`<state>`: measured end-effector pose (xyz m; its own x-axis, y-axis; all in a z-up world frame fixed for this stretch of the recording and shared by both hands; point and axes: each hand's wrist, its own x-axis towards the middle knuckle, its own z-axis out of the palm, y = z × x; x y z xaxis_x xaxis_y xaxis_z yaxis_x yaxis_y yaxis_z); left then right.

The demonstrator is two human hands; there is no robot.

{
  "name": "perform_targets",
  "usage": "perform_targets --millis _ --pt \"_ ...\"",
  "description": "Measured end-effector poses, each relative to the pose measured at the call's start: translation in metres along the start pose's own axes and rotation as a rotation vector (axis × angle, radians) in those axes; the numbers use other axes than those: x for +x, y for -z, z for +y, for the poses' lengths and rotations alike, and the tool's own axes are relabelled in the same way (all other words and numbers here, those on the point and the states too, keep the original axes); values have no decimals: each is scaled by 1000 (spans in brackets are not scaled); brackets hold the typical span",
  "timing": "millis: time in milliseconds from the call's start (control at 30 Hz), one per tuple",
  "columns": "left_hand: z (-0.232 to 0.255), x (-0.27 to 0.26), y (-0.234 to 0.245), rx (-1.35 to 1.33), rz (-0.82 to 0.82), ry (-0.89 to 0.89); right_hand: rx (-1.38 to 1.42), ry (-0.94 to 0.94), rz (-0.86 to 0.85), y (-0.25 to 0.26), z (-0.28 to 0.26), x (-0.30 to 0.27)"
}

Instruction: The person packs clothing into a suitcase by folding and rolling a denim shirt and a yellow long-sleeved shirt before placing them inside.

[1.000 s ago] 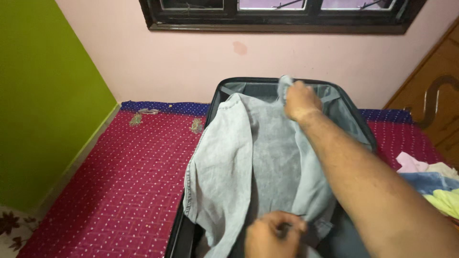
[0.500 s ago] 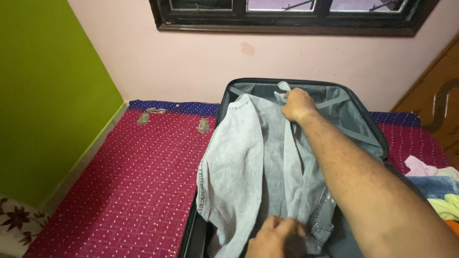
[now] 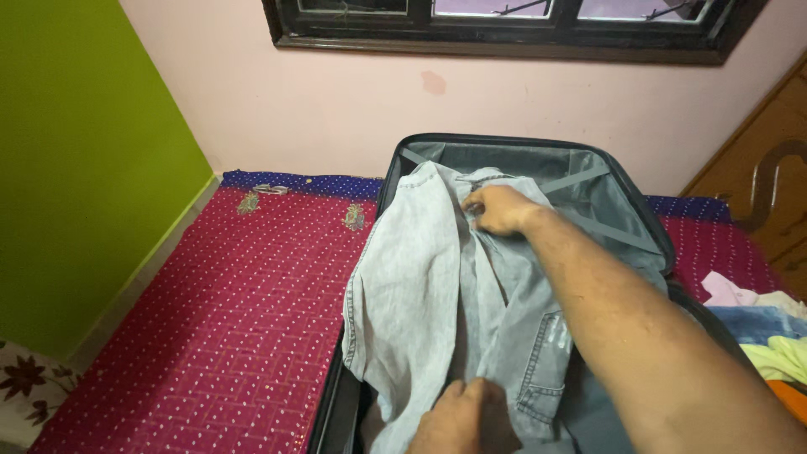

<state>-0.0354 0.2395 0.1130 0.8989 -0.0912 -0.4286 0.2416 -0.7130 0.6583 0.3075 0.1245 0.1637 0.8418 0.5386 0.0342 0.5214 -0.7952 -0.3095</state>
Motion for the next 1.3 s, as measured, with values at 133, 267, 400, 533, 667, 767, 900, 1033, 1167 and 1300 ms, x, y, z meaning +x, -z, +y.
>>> perform_targets --millis 133,267,400,533,667,767,900,1033,1167,1300 --pt "-5 5 -26 321 620 -555 2 -107 137 25 -19 -28" --pt "13 6 -52 463 500 -1008 -62 -244 251 46 -22 -51" --pt "23 13 -65 639 186 -1099 -124 -322 324 50 -8 -67" --pt "9 16 -62 703 131 -1104 -113 -361 306 46 8 -69" --pt "-8 12 -54 723 121 -1097 -109 -369 320 43 24 -71" --pt "-11 3 -38 722 131 -1108 -60 -355 295 40 22 -70" --pt "-19 -4 -19 711 166 -1114 -120 -423 309 39 5 -73" --pt "-30 -10 0 668 254 -1096 -199 -377 434 36 -13 -70" --pt "-18 -27 42 593 388 -939 -179 -316 432 29 -30 -60" --pt "-6 -44 86 653 524 -524 -67 -234 448 19 -44 -45"
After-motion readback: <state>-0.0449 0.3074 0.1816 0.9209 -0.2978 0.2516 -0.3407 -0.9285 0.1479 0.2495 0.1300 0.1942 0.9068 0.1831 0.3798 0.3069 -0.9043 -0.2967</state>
